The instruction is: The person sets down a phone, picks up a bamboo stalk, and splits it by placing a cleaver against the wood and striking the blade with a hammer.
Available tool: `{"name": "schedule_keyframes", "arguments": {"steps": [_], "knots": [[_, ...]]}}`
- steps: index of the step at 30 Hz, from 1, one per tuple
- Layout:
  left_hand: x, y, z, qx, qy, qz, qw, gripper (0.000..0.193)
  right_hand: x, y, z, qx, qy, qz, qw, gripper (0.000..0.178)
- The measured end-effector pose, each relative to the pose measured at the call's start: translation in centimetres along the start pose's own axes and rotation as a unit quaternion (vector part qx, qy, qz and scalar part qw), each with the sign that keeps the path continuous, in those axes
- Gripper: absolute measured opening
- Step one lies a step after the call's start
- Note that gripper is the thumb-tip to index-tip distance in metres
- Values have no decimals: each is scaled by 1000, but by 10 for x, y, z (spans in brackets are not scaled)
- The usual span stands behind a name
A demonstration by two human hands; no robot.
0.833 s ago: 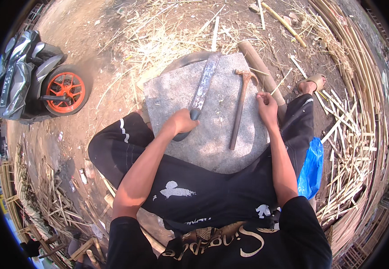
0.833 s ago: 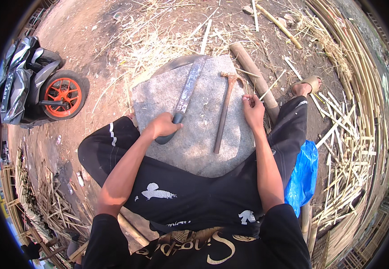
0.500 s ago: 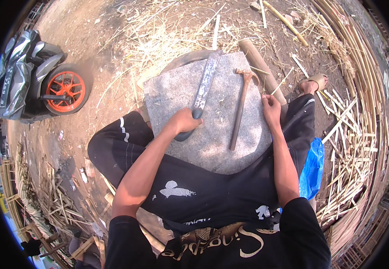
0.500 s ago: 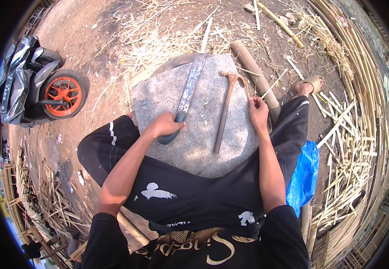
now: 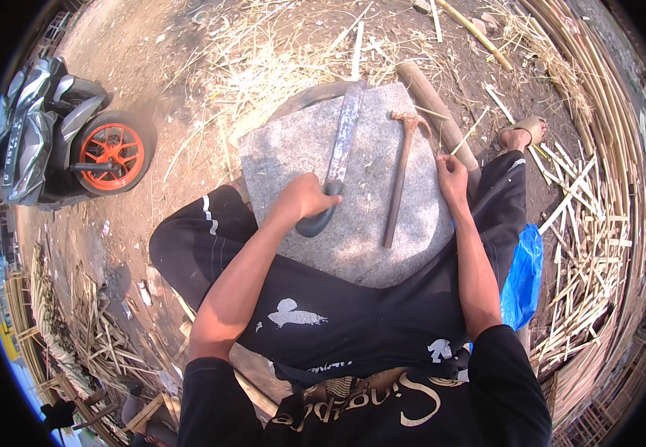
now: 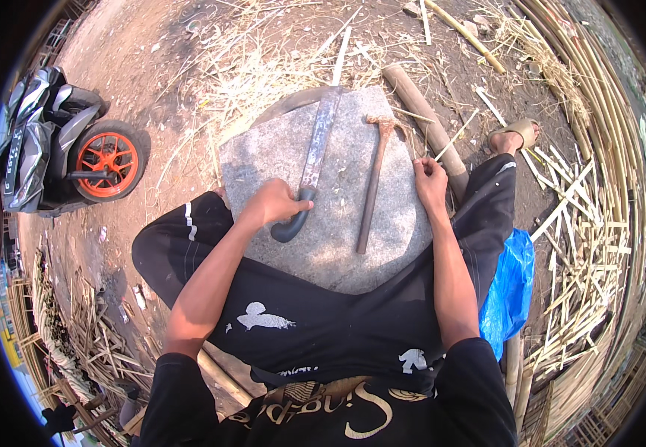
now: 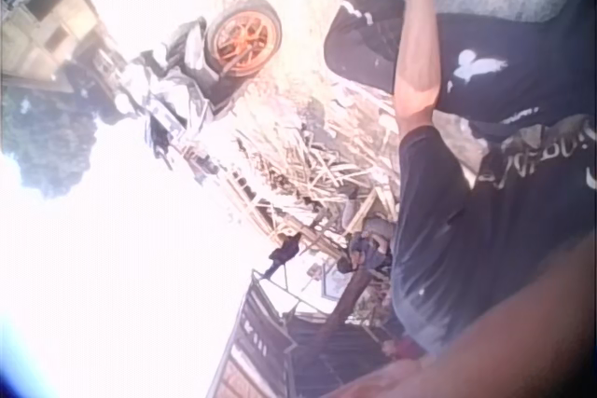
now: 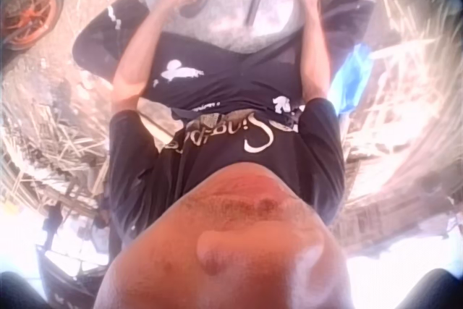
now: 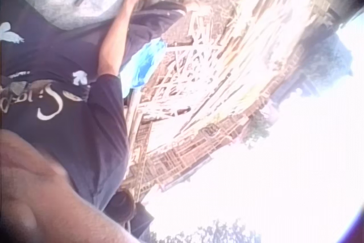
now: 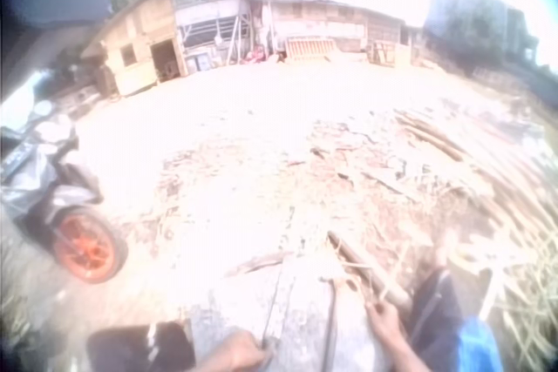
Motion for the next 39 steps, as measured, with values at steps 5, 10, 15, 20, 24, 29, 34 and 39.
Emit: {"name": "schedule_keyframes", "arguments": {"steps": [5,10,15,20,24,29,34,39], "knots": [[8,7,16,23,-20,26,999,33,-2,2,1,11,4,6,1000,20],[15,12,26,150,-57,32,987,33,-9,5,-3,4,5,24,1000,20],[22,10,25,93,-76,22,993,34,-2,4,-8,15,-16,34,999,20],[22,12,20,112,-75,18,991,28,-1,4,-5,1,-13,24,1000,22],[23,17,23,151,-87,64,983,44,2,3,-6,2,-9,22,1000,22],[23,18,26,160,-92,76,980,57,1,4,-6,1,-2,35,999,23],[26,17,23,137,-80,68,985,57,6,4,-6,6,-26,26,999,22],[21,13,21,140,-79,61,985,54,13,1,-5,5,-35,13,999,21]]}}
Point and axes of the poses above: each hand's wrist, its own y-axis away from the middle knuckle, its own z-axis out of the palm, x = y × z, the point moved 3 cm from there along -y, towards the middle knuckle, and after that the axes turned 7 degrees about -x, right-handed, at the moved point
